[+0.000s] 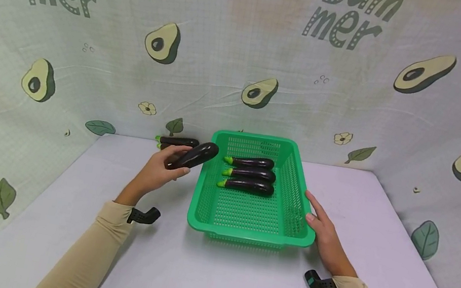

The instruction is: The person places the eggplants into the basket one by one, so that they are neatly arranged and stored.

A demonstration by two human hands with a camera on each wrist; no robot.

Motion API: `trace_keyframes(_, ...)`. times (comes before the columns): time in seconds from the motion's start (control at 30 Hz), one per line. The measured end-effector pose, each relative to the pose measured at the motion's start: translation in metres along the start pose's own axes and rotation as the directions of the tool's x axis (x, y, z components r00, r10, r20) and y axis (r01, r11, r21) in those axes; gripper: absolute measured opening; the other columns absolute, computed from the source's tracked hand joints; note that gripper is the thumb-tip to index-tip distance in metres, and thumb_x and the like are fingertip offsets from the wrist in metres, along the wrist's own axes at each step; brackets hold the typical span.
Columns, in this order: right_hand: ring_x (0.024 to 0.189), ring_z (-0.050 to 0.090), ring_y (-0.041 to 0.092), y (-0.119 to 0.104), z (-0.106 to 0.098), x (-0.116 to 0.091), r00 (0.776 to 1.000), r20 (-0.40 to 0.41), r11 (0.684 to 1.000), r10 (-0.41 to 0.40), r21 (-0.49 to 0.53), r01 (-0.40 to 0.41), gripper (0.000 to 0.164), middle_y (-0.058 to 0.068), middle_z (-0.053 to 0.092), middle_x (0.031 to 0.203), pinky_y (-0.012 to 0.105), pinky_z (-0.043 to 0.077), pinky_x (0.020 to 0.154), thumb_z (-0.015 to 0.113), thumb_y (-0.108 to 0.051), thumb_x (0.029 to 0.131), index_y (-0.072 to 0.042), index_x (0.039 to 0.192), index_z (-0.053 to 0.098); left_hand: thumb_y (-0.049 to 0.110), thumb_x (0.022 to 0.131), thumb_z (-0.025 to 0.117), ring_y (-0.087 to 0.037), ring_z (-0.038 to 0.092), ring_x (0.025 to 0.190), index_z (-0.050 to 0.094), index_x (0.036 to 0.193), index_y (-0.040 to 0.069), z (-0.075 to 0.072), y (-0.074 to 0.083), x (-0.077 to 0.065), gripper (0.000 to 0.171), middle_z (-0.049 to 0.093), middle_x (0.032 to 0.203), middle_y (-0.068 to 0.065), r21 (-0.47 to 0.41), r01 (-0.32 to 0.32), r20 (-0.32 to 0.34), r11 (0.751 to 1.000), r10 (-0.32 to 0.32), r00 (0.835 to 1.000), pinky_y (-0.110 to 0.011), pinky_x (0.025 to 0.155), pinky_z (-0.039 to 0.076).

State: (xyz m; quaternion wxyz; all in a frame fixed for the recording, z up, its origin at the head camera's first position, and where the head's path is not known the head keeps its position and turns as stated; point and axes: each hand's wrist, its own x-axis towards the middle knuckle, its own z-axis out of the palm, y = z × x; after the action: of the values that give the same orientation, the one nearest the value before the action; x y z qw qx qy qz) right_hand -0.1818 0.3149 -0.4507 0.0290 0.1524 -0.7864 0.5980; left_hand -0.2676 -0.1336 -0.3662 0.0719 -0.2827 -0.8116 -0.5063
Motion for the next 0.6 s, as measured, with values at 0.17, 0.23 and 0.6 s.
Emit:
trace_keyframes(0.17, 0.127, 0.033, 0.008, 0.000, -0.001, 0.000, 1.000, -0.008, 1.000, 0.008, -0.015, -0.008, 0.055, 0.008, 0.017, 0.163, 0.012, 0.031, 0.093, 0.033, -0.024, 0.109, -0.025, 0.163, 0.018, 0.008, 0.092, 0.073, -0.031, 0.063, 0.104, 0.055, 0.142, 0.006, 0.002, 0.004, 0.001, 0.053, 0.056, 0.126, -0.016, -0.015, 0.010, 0.021, 1.000, -0.010, 1.000, -0.036, 0.075, 0.053)
trace_keyframes(0.23, 0.126, 0.033, 0.009, -0.001, -0.002, 0.000, 1.000, -0.007, 1.000, 0.011, -0.018, -0.012, 0.055, 0.008, 0.017, 0.163, 0.012, 0.030, 0.092, 0.032, -0.024, 0.109, -0.026, 0.163, 0.018, 0.008, 0.093, 0.073, -0.030, 0.062, 0.103, 0.056, 0.142, 0.006, 0.004, 0.007, 0.001, 0.052, 0.057, 0.125, -0.015, -0.007, 0.003, 0.015, 1.000, -0.003, 1.000, -0.037, 0.078, 0.052)
trace_keyframes(0.6, 0.124, 0.036, 0.010, -0.001, 0.000, 0.001, 1.000, 0.000, 1.000, 0.009, -0.017, -0.009, 0.055, 0.010, 0.020, 0.162, 0.013, 0.031, 0.092, 0.033, -0.024, 0.109, -0.025, 0.163, 0.017, 0.010, 0.093, 0.073, -0.026, 0.056, 0.102, 0.055, 0.143, 0.006, 0.020, -0.008, 0.006, 0.054, 0.056, 0.126, -0.014, 0.033, -0.037, 0.000, 0.999, 0.037, 0.999, -0.039, 0.084, 0.050)
